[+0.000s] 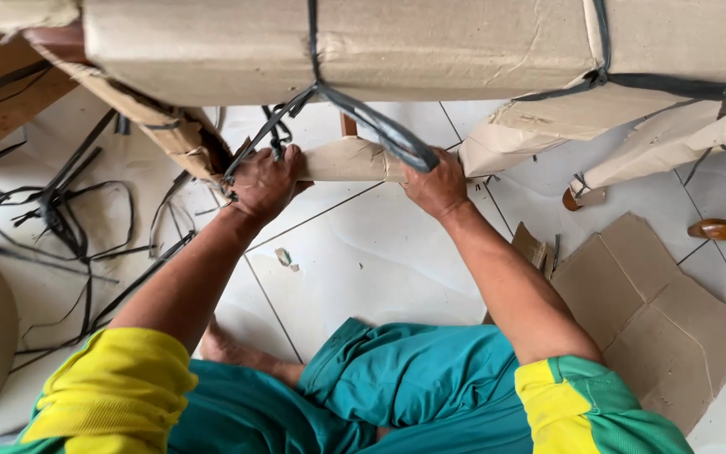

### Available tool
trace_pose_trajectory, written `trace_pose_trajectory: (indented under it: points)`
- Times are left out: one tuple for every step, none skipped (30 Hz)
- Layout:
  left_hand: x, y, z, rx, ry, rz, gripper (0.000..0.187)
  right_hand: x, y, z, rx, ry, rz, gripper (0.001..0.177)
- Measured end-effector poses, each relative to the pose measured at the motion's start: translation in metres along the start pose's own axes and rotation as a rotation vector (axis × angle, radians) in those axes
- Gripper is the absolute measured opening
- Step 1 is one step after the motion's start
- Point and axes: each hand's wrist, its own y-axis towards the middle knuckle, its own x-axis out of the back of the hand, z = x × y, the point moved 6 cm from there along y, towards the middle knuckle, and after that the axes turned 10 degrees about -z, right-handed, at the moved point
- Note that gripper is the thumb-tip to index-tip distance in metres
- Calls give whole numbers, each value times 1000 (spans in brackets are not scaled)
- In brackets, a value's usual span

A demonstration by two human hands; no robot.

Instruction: Wrapping cardboard around chair legs and securing it with plastic ties for protection.

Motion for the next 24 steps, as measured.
trace_pose_trajectory:
  points:
    - [5, 7, 2, 19, 5, -14, 54, -16, -14, -17, -243, 104, -33, 31]
    - [14, 6, 2, 44, 9, -13, 27, -31, -35, -26, -489, 218, -57, 39]
    - [16, 1, -3, 47, 0, 2, 27, -30, -45, -21, -495, 224, -42, 39]
    - [14, 6, 1, 65, -34, 42, 26, -39, -45, -23, -488, 179, 58, 41]
    - [14, 11, 4, 84, -69, 82, 25, -45, -45, -25, -481, 134, 157, 42]
    - [15, 13, 3, 78, -69, 76, 25, -46, -42, -26, -483, 129, 152, 42]
    - [10, 13, 4, 122, -54, 180, 23, -52, -45, -32, -598, 143, 248, 36]
    - [4, 10, 3, 171, -42, 286, 21, -58, -51, -36, -710, 159, 348, 33]
    - [12, 17, 2, 170, -43, 284, 21, -36, -33, -35, -711, 156, 347, 33]
    - [18, 20, 3, 193, -63, 344, 15, -21, -14, -25, -602, 192, 449, 31]
    - [24, 22, 4, 216, -82, 404, 16, -5, 4, -14, -489, 227, 548, 29]
    - [29, 29, 3, 214, -87, 409, 16, -6, 4, -14, -493, 227, 554, 29]
    - [28, 31, 2, 231, -82, 566, 24, -9, 3, -14, -494, 210, 612, 28]
    - [27, 35, 3, 250, -73, 716, 32, -13, 4, -17, -489, 189, 665, 27]
    - [6, 21, 0, 251, -76, 714, 32, -12, 3, -16, -487, 186, 666, 27]
    - [-13, 5, 7, 472, -186, 683, 36, -15, 2, -18, -550, 171, 699, 28]
    - [-34, -12, 13, 691, -297, 644, 47, -18, 1, -19, -613, 155, 732, 31]
    - [-5, 8, 22, 694, -291, 644, 47, -22, -1, -21, -611, 160, 730, 31]
    - [18, 21, 25, 802, -483, 725, 56, -28, -6, -23, -610, 134, 793, 30]
    - [44, 31, 24, 911, -679, 809, 66, -32, -17, -22, -609, 112, 866, 31]
    - [44, 28, 22, 919, -675, 819, 66, -26, -9, -18, -606, 122, 873, 31]
    - [42, 31, 22, 928, -650, 830, 61, -21, -1, -19, -648, 156, 899, 28]
    - [42, 34, 21, 938, -625, 842, 55, -14, 6, -20, -689, 190, 924, 27]
    - [27, 21, 21, 933, -623, 842, 55, -15, 1, -23, -694, 190, 921, 27]
